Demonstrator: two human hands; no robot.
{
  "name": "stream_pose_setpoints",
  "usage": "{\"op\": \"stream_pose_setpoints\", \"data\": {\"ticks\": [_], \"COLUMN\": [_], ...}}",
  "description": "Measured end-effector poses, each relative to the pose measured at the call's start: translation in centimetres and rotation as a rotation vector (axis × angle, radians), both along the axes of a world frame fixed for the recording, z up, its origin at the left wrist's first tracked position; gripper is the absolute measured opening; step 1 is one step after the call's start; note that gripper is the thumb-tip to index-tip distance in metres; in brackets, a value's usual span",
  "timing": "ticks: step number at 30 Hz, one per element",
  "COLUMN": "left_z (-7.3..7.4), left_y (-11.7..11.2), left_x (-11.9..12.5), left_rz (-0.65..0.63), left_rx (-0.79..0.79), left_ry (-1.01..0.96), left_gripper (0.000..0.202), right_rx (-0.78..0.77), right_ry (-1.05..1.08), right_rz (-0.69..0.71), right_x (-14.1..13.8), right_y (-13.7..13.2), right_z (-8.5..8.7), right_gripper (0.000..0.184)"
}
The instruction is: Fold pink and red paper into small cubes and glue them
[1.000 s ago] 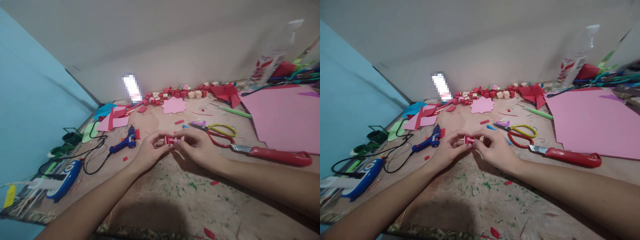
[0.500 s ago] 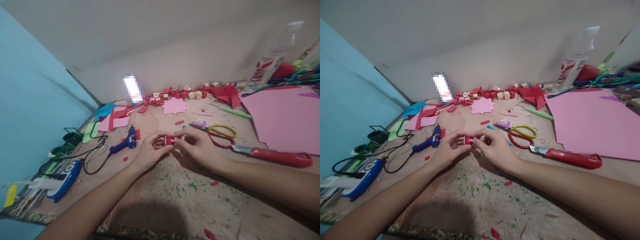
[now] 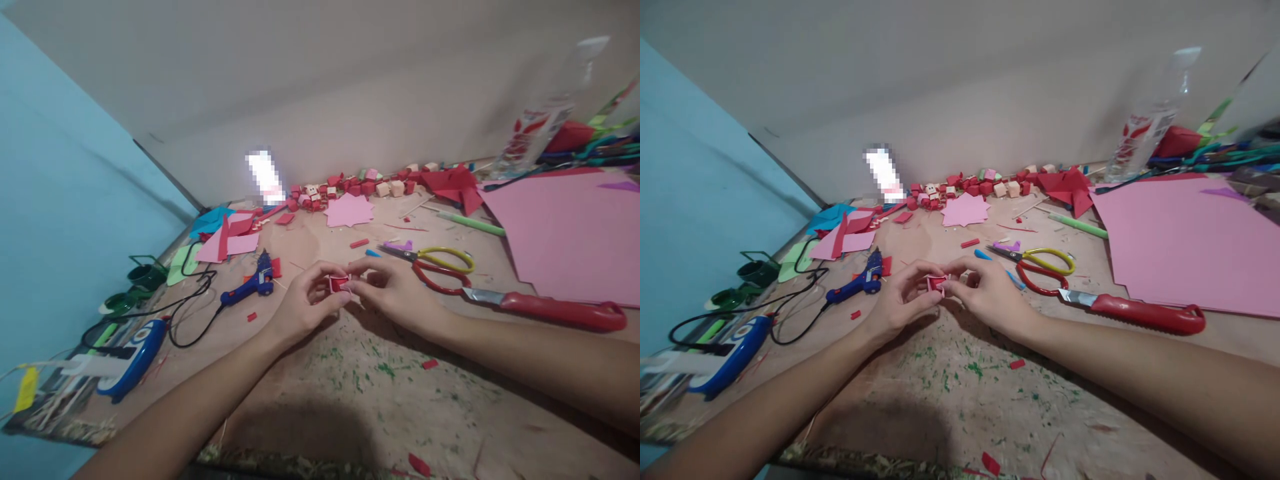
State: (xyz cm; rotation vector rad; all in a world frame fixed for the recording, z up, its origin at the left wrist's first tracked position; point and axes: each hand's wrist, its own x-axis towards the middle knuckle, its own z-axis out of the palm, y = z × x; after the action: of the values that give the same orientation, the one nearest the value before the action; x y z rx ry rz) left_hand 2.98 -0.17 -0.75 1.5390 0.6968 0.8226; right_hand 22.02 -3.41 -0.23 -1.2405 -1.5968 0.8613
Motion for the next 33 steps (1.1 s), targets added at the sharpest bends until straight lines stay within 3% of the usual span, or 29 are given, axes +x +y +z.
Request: {"op": "stream_pose_setpoints", "data": {"ticks": [4,10,33], "left_z": [-0.13,-0.04,0.50], "left_y": [-0.12,-0.32,-0.22], "left_x": [0.02,0.11,0.53], "left_rz": [-0.030,-0.016,0.091], "left_rx": [-0.036,0.018,0.042], "left_ry": [-0.010,0.034,0.053], "left_gripper": [0.043,0.022,0.015], "right_rx": [-0.013,-0.030,-0.055], "right_ry": [-0.010,-0.022,0.078], "right_rz": [-0.011,-0.018,0.032], "right_x": [0.02,-0.01,0.22], "right_y": [0.03,-0.03,-0.08], "right_z": [0.14,0.37,0.22], "right_gripper": [0.013,0.013,0.015]}}
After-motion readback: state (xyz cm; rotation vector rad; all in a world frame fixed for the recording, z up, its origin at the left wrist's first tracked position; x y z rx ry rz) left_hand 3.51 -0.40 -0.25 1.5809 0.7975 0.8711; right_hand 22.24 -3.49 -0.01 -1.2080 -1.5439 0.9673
